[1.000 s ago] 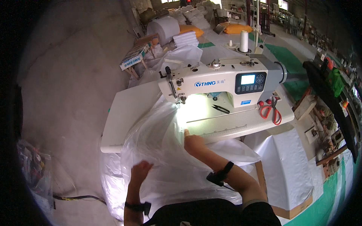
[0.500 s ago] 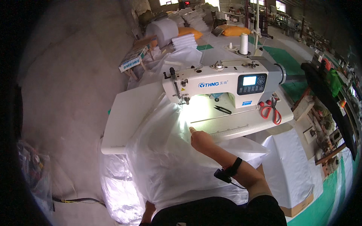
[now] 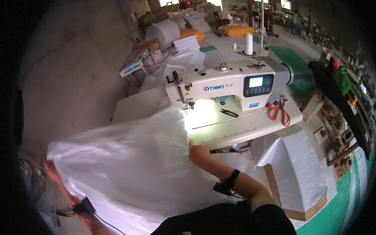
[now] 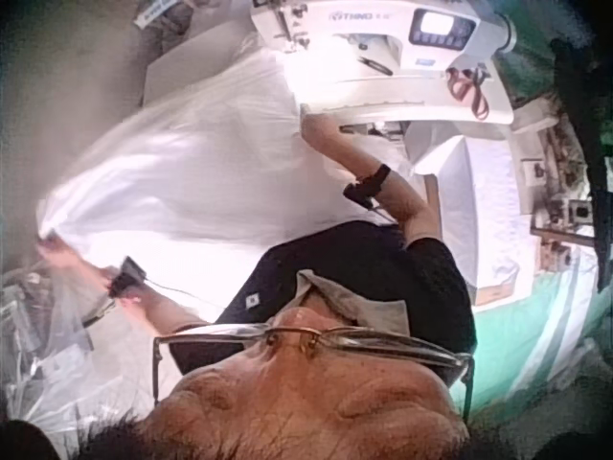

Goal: The person is sewing large white plastic sheets together using an industrial sewing machine.

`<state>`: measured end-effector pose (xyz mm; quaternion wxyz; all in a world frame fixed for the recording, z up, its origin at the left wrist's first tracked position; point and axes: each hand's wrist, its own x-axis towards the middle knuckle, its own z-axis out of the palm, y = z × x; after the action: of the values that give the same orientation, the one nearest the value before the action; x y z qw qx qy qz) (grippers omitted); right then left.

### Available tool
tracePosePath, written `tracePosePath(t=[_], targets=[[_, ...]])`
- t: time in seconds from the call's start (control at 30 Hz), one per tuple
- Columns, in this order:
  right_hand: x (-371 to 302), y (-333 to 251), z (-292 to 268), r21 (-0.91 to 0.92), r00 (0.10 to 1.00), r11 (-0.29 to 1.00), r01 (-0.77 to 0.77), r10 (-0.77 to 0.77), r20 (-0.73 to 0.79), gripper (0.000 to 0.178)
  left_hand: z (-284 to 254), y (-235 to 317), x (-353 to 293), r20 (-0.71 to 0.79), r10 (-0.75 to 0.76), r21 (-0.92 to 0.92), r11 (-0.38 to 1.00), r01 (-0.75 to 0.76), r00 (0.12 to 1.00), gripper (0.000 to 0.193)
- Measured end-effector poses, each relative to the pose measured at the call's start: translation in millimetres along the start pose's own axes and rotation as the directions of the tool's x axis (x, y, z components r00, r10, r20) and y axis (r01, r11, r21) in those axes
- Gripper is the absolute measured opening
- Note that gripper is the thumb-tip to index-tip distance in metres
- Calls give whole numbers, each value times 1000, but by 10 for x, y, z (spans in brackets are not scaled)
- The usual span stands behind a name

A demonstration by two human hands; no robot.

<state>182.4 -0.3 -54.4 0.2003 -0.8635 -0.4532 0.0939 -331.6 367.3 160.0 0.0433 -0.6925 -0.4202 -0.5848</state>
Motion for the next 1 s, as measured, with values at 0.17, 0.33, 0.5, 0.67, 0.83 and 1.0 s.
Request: tracePosePath(t=[0.17,0.33,0.5,0.67,0.83,1.0], targets=[[-70,-88,11,-173,997,985,13,-26,-72,58,517,1034,106,339,78,437,869,-231,937,43],[-75,-132,4,-272,996,962,10,-34,-83,54,937,1971,-1662,475,281,-111,959,-259,834,48],[15,-100,-14,-314,998,949,18,-39,-58,51,1480,1964,-2451,713,193,-68,976,-207,674,57],[251,-47,-46,-311,985,950,-19,-36,-168,48,1841,1499,-2591,788,70,41,985,-167,611,56],[503,-33,-72,-333,990,943,-3,-45,-137,40,2168,1303,-2471,805,101,93,952,-292,585,53],[780,21,-156,-250,989,968,9,-46,-143,22,2477,1390,-2231,818,110,89,945,-315,564,51]])
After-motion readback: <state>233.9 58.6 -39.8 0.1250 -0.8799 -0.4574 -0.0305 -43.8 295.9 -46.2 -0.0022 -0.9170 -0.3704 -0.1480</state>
